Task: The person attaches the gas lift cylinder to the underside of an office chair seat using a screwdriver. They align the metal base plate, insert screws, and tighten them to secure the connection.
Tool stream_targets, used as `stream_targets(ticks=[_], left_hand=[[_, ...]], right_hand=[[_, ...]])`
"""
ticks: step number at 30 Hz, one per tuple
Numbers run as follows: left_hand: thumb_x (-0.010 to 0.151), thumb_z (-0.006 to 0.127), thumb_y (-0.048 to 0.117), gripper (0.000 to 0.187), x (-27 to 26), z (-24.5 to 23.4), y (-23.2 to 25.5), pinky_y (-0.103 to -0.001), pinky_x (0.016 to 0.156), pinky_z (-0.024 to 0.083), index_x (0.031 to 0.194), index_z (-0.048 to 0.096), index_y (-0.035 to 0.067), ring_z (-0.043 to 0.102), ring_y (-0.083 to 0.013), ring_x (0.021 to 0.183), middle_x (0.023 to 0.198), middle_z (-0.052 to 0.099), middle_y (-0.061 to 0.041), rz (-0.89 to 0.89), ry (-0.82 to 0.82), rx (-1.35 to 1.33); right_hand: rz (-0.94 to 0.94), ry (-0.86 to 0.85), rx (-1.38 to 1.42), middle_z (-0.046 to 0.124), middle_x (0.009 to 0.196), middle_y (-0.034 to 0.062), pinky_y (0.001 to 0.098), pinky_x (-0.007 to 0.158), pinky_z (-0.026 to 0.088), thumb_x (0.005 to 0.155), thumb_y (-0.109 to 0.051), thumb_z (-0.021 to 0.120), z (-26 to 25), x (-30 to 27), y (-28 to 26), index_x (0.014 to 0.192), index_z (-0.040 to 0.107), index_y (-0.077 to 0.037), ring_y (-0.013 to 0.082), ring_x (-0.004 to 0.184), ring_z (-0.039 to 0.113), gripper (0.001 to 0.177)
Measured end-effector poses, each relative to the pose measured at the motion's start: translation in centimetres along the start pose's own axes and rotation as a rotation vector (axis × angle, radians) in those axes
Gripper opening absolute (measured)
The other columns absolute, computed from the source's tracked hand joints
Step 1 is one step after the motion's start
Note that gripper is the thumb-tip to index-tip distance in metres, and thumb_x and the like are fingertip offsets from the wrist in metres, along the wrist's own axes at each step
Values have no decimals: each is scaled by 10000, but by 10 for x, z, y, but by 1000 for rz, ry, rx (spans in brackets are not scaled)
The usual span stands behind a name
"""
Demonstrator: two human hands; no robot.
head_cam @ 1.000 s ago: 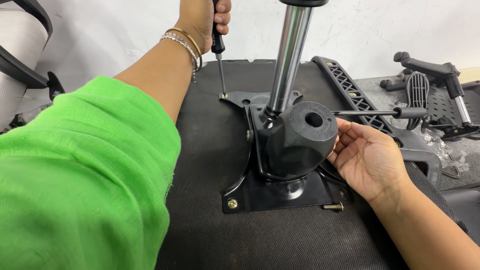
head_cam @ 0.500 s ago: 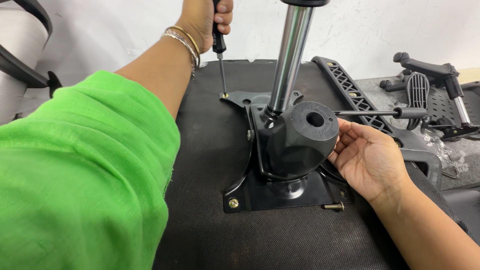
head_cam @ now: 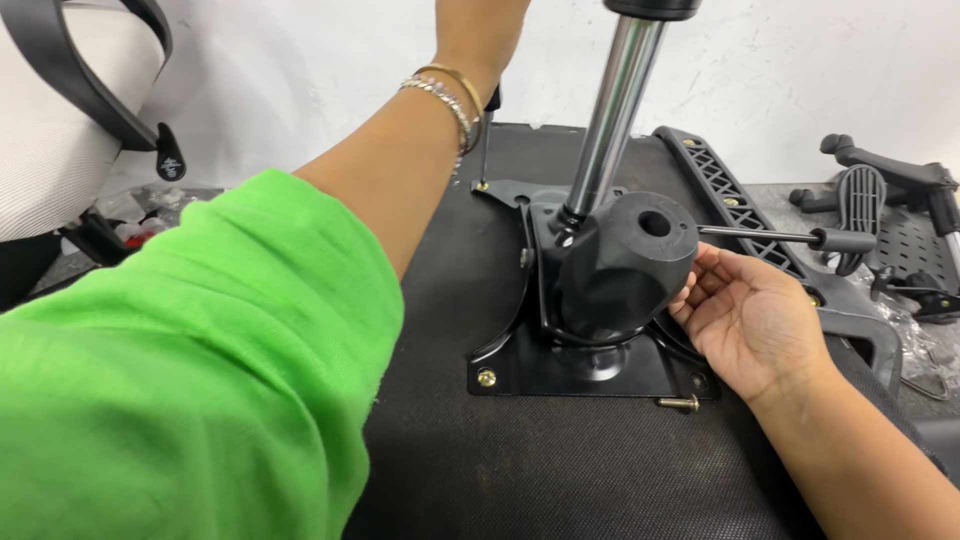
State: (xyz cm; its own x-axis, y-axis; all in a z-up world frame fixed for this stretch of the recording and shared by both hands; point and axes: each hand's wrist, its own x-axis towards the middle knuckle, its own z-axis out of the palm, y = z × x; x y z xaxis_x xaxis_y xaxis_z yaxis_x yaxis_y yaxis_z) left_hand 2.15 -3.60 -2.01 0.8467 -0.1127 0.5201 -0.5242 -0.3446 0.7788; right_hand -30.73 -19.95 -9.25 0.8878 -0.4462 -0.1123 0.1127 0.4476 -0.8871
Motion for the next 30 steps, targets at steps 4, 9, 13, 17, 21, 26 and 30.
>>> stream_targets(ticks=[4, 9, 13, 17, 21, 26, 30], left_hand=[[961, 579, 272, 269, 0, 1, 1, -240, 584, 567, 731, 587, 134, 636, -78, 583, 632, 615, 12, 0, 0, 28], [954, 584, 277, 273, -2, -7, 1, -206, 578, 597, 711, 615, 156, 652, -35, 561, 620, 648, 47, 42, -137, -514], [963, 565, 263, 308, 0, -9, -3, -216, 519, 543, 670, 568, 166, 598, -38, 514, 581, 595, 58, 10, -174, -562], [967, 531, 215, 307, 7, -7, -7, -235, 493, 470, 664, 496, 179, 538, -52, 502, 574, 545, 45, 31, -245, -673], [991, 502, 207, 314, 14, -9, -15, -245, 508, 458, 679, 471, 185, 514, -57, 510, 583, 527, 45, 59, -315, -748], [1006, 476, 208, 312, 18, -15, -22, -254, 520, 443, 695, 457, 191, 485, -61, 514, 590, 502, 47, 36, -378, -787], [1000, 473, 199, 305, 21, -15, -21, -257, 515, 420, 695, 453, 189, 461, -64, 508, 590, 493, 47, 13, -421, -816]], right_hand=[[-1, 17, -26, 624, 946, 55, 286, 785, 534, 1065, -151, 411, 0, 0, -1, 1064, 621, 11, 131, 831, 585, 265], [0, 1, -37, 628, 949, 56, 288, 792, 537, 1072, -153, 405, 2, -1, -1, 1065, 625, 5, 134, 835, 585, 271], [8, -1, -51, 630, 950, 54, 289, 798, 537, 1071, -167, 403, 3, 0, -1, 1068, 628, 0, 137, 847, 595, 280], [16, 12, -47, 632, 953, 54, 294, 818, 541, 1071, -173, 404, 2, 1, -1, 1064, 622, -2, 141, 858, 604, 277], [18, 20, -48, 641, 959, 55, 302, 841, 543, 1073, -174, 404, 1, 2, -1, 1063, 622, -3, 147, 869, 614, 278], [20, 14, -21, 656, 989, 59, 319, 890, 547, 1092, -172, 419, 3, 2, -1, 1078, 621, -1, 153, 901, 628, 265], [31, 42, -36, 671, 1030, 74, 336, 940, 541, 1066, -174, 395, 7, 0, -2, 1093, 623, 9, 167, 954, 650, 293]])
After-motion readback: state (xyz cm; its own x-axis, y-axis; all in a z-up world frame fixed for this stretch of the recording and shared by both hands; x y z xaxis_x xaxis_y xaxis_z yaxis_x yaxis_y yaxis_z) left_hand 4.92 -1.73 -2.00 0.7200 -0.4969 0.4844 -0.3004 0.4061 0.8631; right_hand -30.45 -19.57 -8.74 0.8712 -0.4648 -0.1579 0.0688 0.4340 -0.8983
